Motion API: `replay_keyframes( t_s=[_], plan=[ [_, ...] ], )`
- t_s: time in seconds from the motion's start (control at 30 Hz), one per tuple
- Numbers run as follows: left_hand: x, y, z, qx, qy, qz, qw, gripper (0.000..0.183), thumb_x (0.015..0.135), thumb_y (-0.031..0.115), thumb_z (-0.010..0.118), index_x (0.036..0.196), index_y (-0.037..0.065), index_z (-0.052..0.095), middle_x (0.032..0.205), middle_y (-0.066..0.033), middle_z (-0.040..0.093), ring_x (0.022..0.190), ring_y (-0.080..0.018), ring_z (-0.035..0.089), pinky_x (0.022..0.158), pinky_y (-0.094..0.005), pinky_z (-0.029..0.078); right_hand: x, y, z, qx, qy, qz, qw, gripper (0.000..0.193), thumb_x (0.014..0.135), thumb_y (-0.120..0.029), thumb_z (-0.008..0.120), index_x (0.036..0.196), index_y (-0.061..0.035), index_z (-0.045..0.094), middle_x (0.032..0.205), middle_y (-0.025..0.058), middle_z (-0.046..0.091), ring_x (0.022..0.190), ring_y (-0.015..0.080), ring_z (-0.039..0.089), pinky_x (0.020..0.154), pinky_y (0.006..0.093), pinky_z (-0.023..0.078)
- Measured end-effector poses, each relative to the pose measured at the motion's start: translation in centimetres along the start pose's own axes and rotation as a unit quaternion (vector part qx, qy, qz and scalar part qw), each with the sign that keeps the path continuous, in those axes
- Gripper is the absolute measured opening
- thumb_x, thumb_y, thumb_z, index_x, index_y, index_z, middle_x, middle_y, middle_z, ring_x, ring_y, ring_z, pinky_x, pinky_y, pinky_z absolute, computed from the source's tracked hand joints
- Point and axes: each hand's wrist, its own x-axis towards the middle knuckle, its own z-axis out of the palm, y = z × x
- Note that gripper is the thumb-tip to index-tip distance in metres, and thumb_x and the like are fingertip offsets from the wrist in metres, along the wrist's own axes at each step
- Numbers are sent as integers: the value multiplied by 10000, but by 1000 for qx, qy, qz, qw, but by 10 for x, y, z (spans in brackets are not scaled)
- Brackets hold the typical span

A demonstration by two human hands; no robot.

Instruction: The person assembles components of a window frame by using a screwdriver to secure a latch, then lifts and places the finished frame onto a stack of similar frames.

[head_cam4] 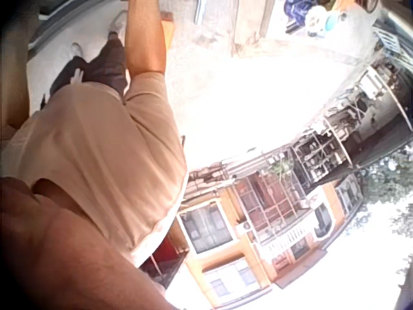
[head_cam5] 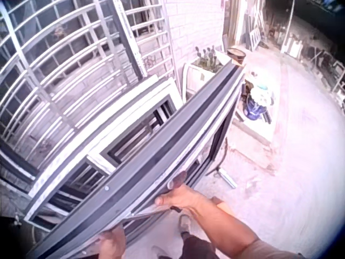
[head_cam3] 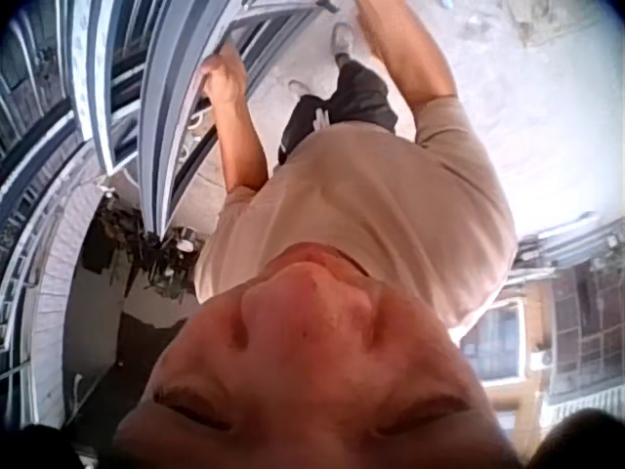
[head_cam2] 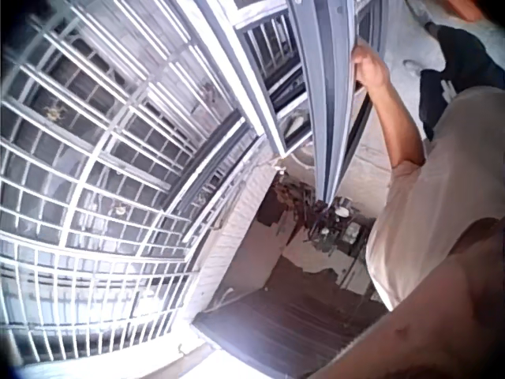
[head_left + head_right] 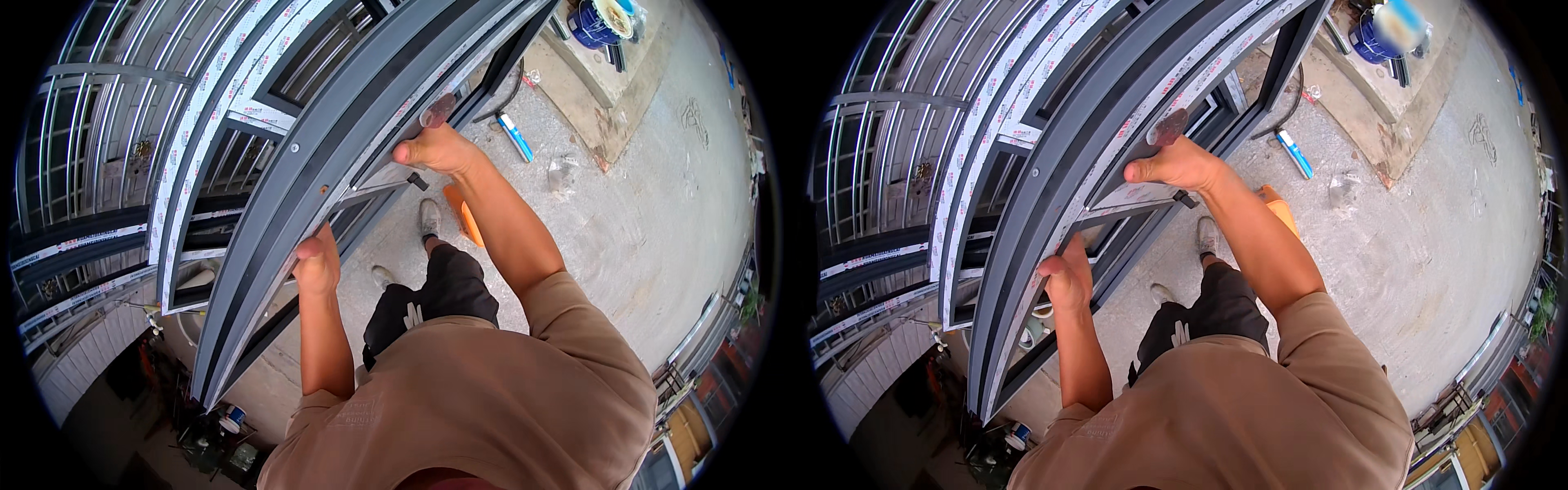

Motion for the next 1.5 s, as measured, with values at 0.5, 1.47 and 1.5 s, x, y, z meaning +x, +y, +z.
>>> replay_keyframes(
  t_s=[0.5, 1.47, 1.5],
  plan=[
    [65, -114, 16, -89, 14, -73, 993, 951, 735, 602, 844, 1487, 136, 494, 1507, -23, 510, 1439, -245, 425, 1234, -526, 258, 41, 60, -114, 21, 17, 109, 994, 777, 704, -260, 975, 1360, -35, 625, 1286, 73, 687, 1205, 222, 616, 1047, 371, 494],
    [-28, -107, -102, 71, -10, -360, 930, 617, 1061, 438, 576, 1553, 90, 441, 1402, -151, 631, 1311, -267, 598, 1128, -371, 435, 203, 88, -68, -33, 195, 203, 959, 991, 963, -628, 626, 1607, 26, 253, 1685, 206, 260, 1591, 307, 159, 1280, 436, 60],
    [-79, -124, -132, 155, 25, -380, 911, 593, 1055, 419, 599, 1521, 70, 489, 1358, -149, 663, 1279, -259, 619, 1100, -356, 452, 198, 104, -66, -25, 194, 205, 959, 954, 975, -622, 611, 1598, 22, 284, 1671, 195, 306, 1579, 301, 211, 1280, 433, 86]
  ],
)
